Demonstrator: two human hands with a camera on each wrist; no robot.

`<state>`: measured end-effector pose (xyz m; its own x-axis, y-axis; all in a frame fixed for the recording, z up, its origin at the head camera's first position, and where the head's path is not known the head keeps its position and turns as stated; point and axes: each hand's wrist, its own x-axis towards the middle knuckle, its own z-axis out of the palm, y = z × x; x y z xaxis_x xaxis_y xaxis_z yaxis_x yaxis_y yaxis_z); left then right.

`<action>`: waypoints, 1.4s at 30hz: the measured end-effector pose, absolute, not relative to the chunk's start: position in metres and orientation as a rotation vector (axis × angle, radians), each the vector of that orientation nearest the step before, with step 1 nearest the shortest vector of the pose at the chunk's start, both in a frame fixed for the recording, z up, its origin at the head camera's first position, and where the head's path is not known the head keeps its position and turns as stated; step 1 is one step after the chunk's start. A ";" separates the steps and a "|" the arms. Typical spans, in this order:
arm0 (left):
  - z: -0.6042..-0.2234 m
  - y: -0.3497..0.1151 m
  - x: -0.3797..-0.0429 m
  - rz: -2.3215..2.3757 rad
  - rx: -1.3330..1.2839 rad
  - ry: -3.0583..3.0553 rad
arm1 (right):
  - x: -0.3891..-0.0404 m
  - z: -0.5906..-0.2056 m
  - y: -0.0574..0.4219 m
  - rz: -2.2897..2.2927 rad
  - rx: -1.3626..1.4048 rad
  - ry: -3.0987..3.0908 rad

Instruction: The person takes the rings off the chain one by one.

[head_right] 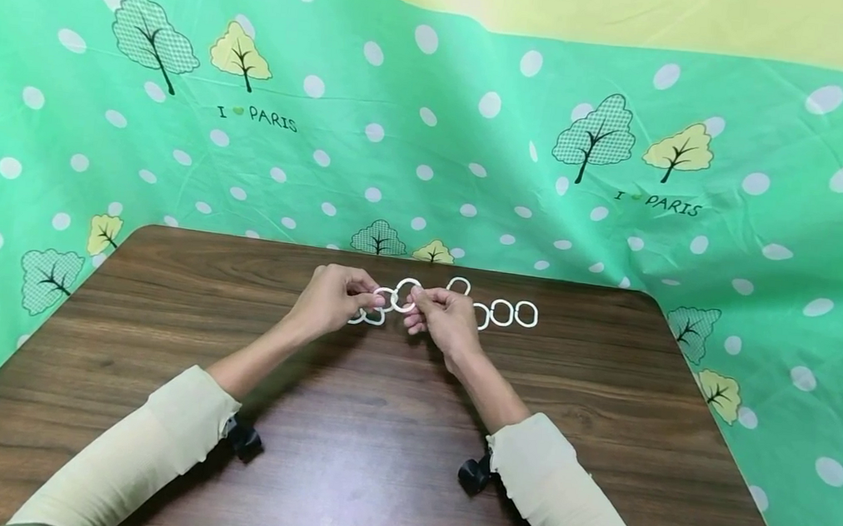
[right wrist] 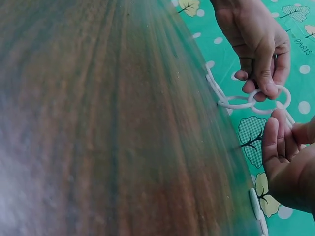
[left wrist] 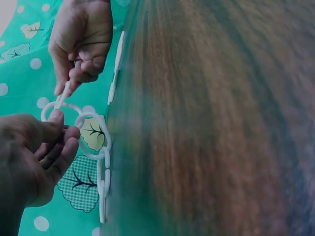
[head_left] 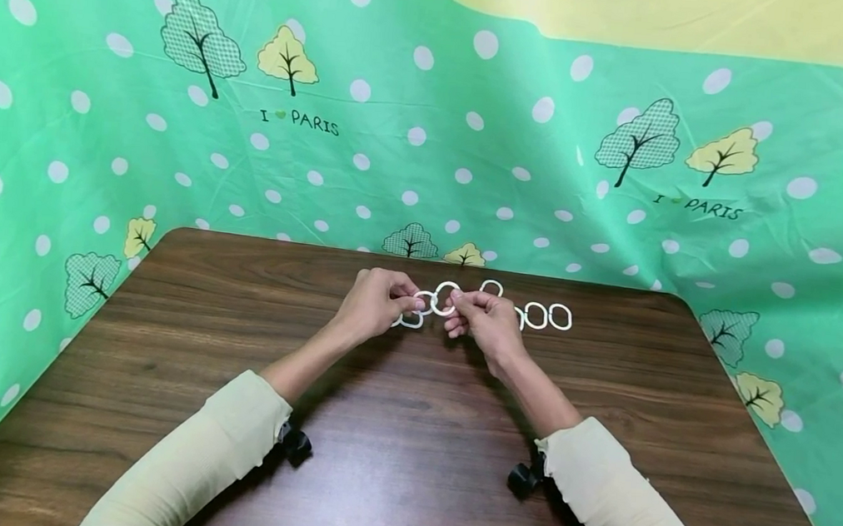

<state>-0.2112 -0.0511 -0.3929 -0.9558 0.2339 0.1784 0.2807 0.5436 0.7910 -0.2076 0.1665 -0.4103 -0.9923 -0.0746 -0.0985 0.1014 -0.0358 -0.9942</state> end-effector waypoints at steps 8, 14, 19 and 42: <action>-0.395 -0.052 -0.211 -1.429 -0.466 -2.660 | -0.208 -0.409 0.167 -2.047 0.045 2.125; -0.395 -0.052 -0.211 -1.405 -0.461 -2.642 | -0.209 -0.409 0.168 -2.019 0.046 2.118; -0.394 -0.052 -0.211 -1.411 -0.457 -2.648 | -0.207 -0.410 0.168 -2.023 0.034 2.114; -0.396 -0.055 -0.212 -1.442 -0.494 -2.610 | -0.204 -0.409 0.171 -2.030 -0.005 2.102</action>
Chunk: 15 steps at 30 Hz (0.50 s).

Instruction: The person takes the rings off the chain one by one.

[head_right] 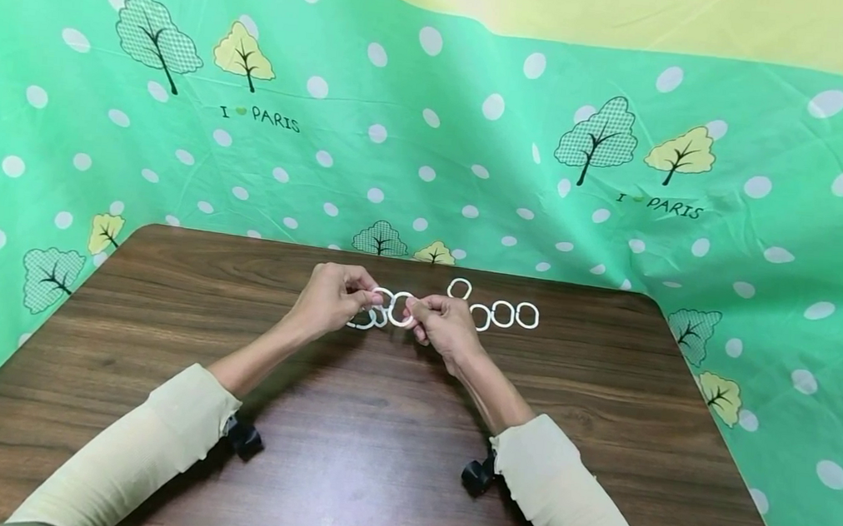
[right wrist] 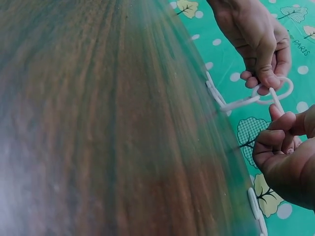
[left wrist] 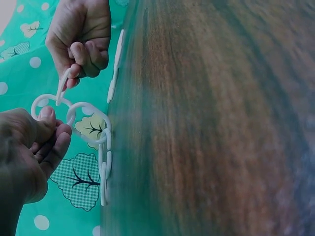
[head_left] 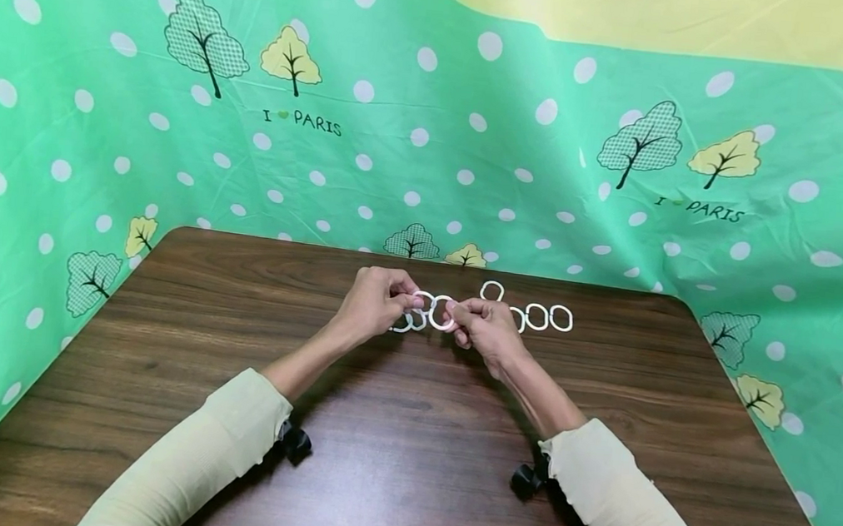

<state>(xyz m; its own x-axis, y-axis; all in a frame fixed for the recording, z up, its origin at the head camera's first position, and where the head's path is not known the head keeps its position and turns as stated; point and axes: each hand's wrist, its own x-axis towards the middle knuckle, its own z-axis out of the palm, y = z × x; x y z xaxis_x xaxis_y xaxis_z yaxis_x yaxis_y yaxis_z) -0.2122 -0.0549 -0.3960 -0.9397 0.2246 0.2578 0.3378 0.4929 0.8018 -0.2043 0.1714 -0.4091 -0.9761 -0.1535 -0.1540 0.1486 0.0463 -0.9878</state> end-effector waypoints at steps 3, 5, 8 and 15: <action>-0.396 -0.057 -0.213 -1.449 -0.497 -2.602 | -0.204 -0.408 0.176 -2.030 0.014 2.112; -0.397 -0.060 -0.214 -1.458 -0.495 -2.599 | -0.205 -0.408 0.180 -2.029 0.026 2.122; -0.398 -0.062 -0.214 -1.474 -0.487 -2.604 | -0.207 -0.407 0.185 -2.020 0.035 2.136; -0.401 -0.063 -0.214 -1.537 -0.475 -2.601 | -0.211 -0.408 0.200 -1.898 0.073 2.261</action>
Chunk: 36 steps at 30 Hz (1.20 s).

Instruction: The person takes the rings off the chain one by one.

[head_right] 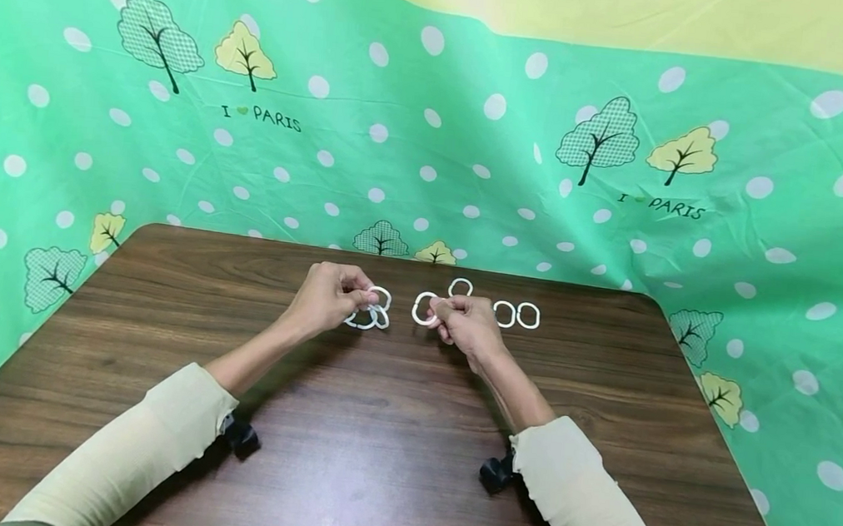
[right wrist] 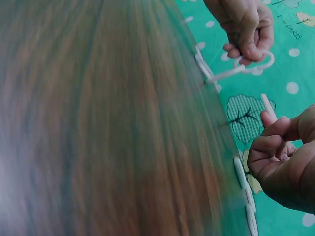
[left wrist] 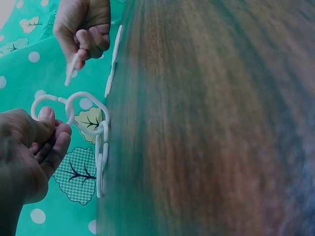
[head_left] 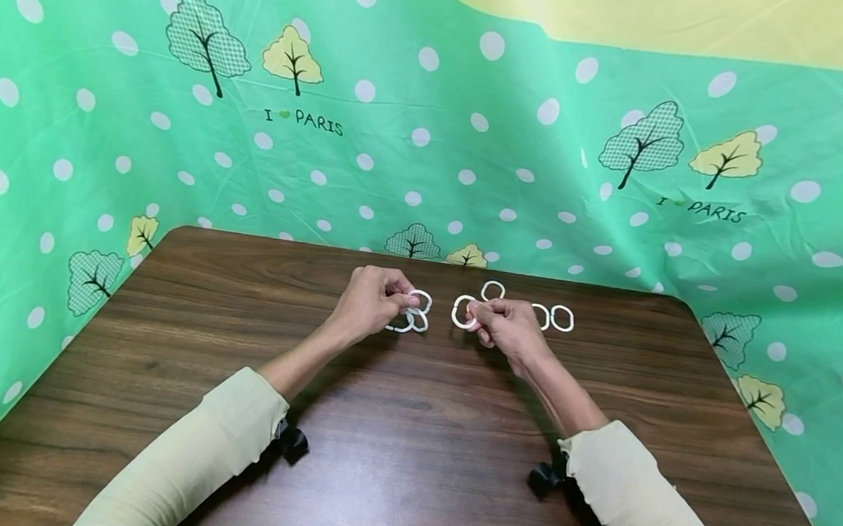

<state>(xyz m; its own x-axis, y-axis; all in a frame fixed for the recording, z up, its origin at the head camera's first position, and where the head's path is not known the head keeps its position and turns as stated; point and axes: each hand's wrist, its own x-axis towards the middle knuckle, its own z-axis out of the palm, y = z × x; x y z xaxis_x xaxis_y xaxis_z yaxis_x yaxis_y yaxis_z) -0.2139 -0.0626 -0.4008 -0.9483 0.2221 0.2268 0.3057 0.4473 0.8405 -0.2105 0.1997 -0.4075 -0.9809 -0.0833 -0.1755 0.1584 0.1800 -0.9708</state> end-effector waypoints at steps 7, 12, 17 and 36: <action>-0.400 -0.062 -0.213 -1.524 -0.483 -2.591 | -0.213 -0.407 0.212 -1.580 0.013 2.540; -0.401 -0.060 -0.213 -1.507 -0.487 -2.601 | -0.217 -0.410 0.213 -1.420 -0.017 2.616; -0.402 -0.058 -0.213 -1.477 -0.490 -2.611 | -0.220 -0.413 0.207 -1.468 0.007 2.499; -0.398 -0.052 -0.217 -1.654 -0.472 -2.636 | -0.229 -0.410 0.183 -1.344 0.117 2.560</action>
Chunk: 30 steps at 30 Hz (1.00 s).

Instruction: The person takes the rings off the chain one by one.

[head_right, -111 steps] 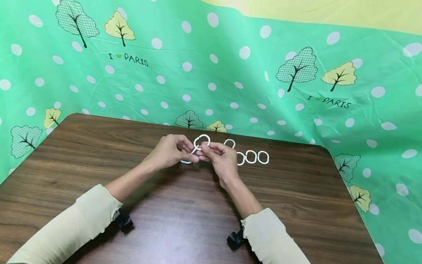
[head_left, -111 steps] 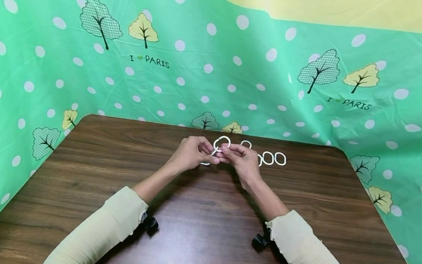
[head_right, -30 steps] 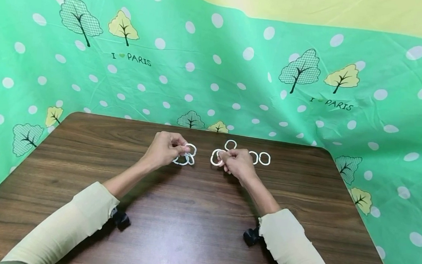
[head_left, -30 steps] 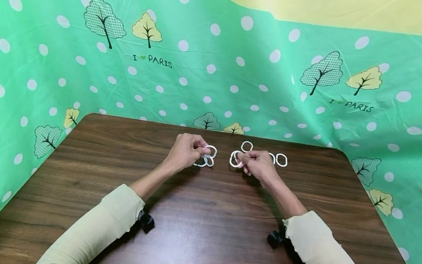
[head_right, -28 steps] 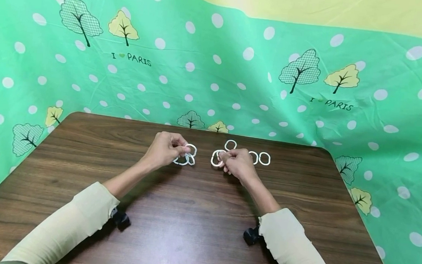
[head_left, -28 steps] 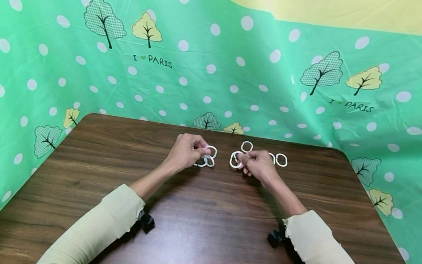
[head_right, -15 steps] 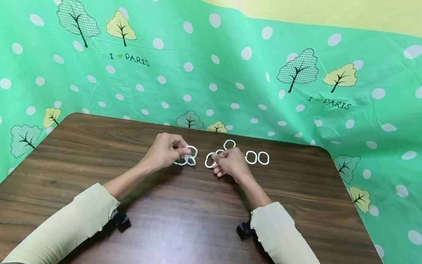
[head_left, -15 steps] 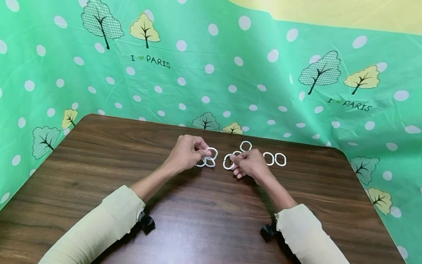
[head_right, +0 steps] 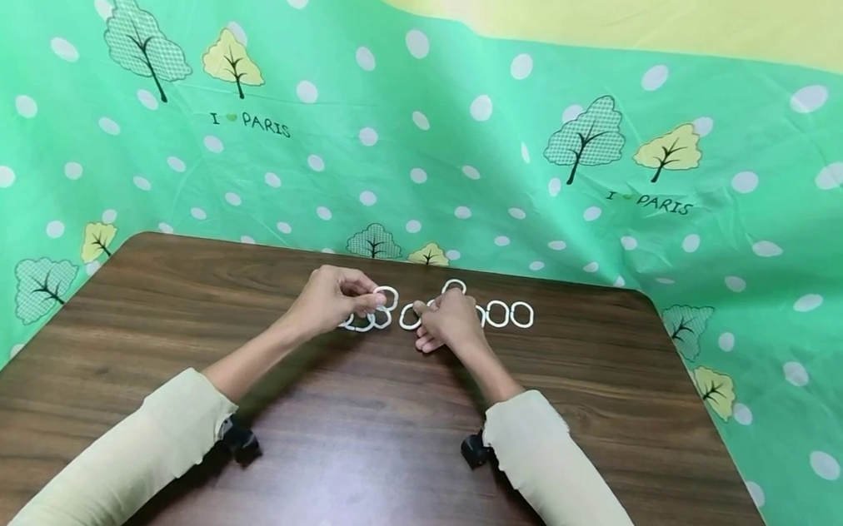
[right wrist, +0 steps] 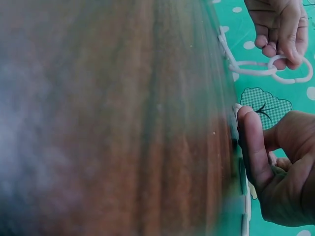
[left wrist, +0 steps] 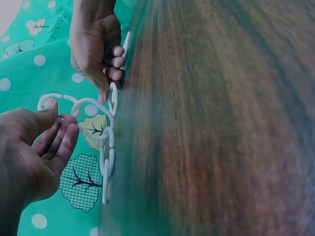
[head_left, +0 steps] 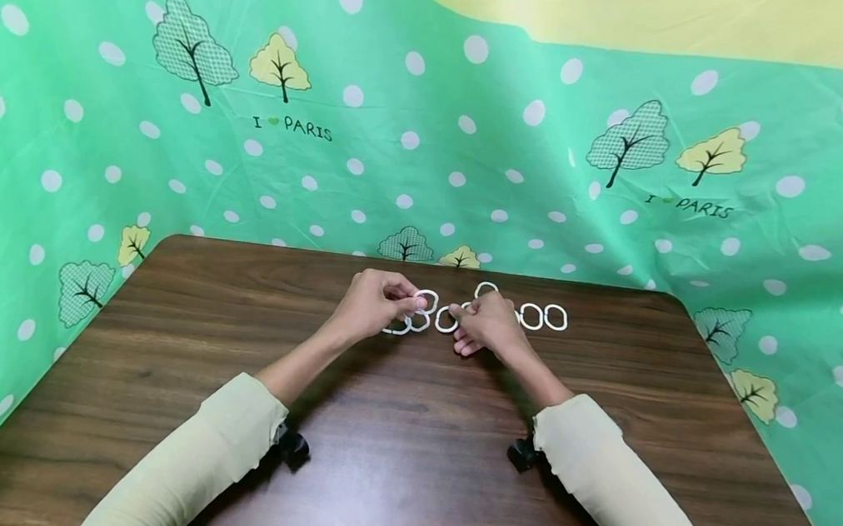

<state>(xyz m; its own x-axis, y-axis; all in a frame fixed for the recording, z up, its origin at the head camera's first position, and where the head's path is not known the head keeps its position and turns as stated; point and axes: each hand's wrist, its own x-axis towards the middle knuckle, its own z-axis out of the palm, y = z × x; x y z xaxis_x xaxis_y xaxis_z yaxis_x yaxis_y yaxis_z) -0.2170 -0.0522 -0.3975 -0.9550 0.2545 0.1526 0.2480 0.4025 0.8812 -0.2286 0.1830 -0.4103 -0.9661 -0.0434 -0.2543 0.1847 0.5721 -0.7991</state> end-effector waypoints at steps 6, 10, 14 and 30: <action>-0.400 -0.055 -0.216 1.665 0.473 2.615 | -0.231 -0.411 0.184 -1.336 0.118 2.553; -0.401 -0.055 -0.216 1.661 0.460 2.601 | -0.231 -0.412 0.185 -1.349 0.117 2.532; -0.401 -0.055 -0.216 1.708 0.435 2.569 | -0.231 -0.413 0.188 -1.370 0.104 2.509; -0.397 -0.056 -0.219 1.778 0.431 2.548 | -0.217 -0.404 0.186 -1.556 -0.194 2.471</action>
